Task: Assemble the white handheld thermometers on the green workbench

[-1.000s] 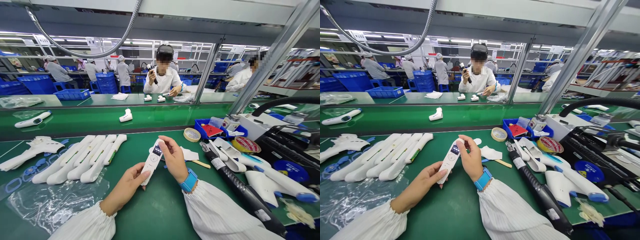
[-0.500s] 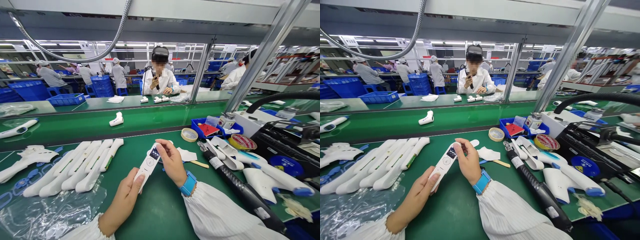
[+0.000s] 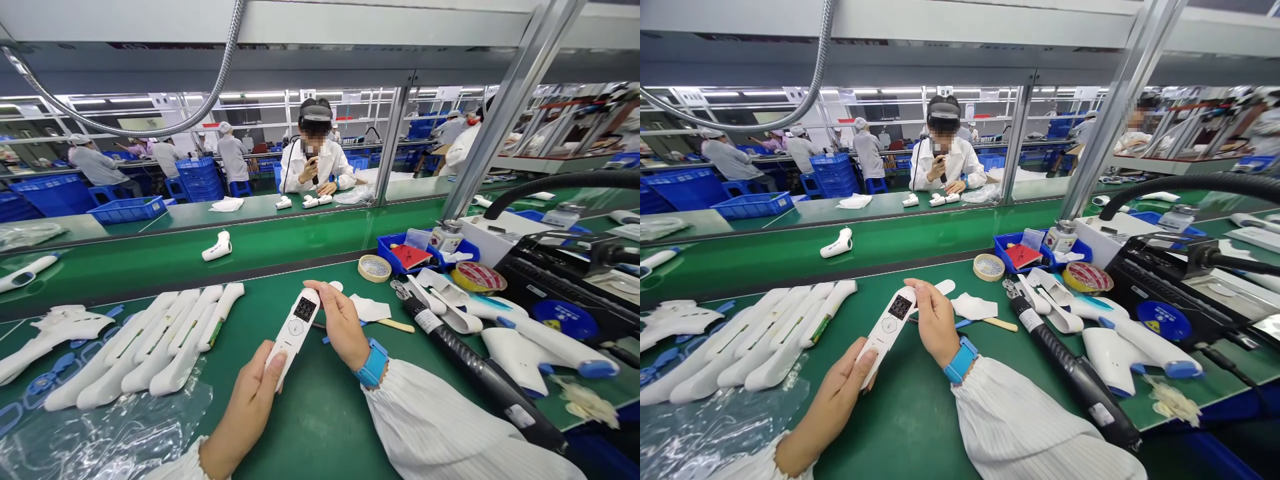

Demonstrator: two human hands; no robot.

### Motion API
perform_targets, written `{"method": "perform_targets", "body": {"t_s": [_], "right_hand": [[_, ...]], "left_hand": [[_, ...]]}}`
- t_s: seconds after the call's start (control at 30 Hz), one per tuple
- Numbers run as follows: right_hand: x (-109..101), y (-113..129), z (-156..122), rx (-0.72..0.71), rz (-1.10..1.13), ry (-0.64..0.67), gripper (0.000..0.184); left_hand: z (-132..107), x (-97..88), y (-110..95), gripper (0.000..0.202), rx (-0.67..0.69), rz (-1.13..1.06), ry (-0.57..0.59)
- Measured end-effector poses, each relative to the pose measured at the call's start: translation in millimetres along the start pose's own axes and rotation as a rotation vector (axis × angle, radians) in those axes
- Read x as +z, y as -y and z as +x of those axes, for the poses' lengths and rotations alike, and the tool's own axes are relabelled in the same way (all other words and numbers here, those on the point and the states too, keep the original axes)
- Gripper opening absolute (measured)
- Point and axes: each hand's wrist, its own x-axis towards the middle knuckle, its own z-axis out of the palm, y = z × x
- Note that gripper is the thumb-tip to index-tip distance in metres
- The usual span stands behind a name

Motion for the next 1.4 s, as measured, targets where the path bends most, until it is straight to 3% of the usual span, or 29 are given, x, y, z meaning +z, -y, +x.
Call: {"method": "perform_targets", "body": {"t_s": [0.3, 1.4], "right_hand": [[1.7, -10.7, 2.8, 0.108, 0.134, 0.013, 0.044], [1.5, -9.1, 1.3, 0.068, 0.066, 0.031, 0.041]], "left_hand": [[3.2, 0.5, -1.3, 0.037, -0.009, -0.013, -0.004], [3.9, -1.6, 0.7, 0.037, -0.032, -0.091, 0.052]]}}
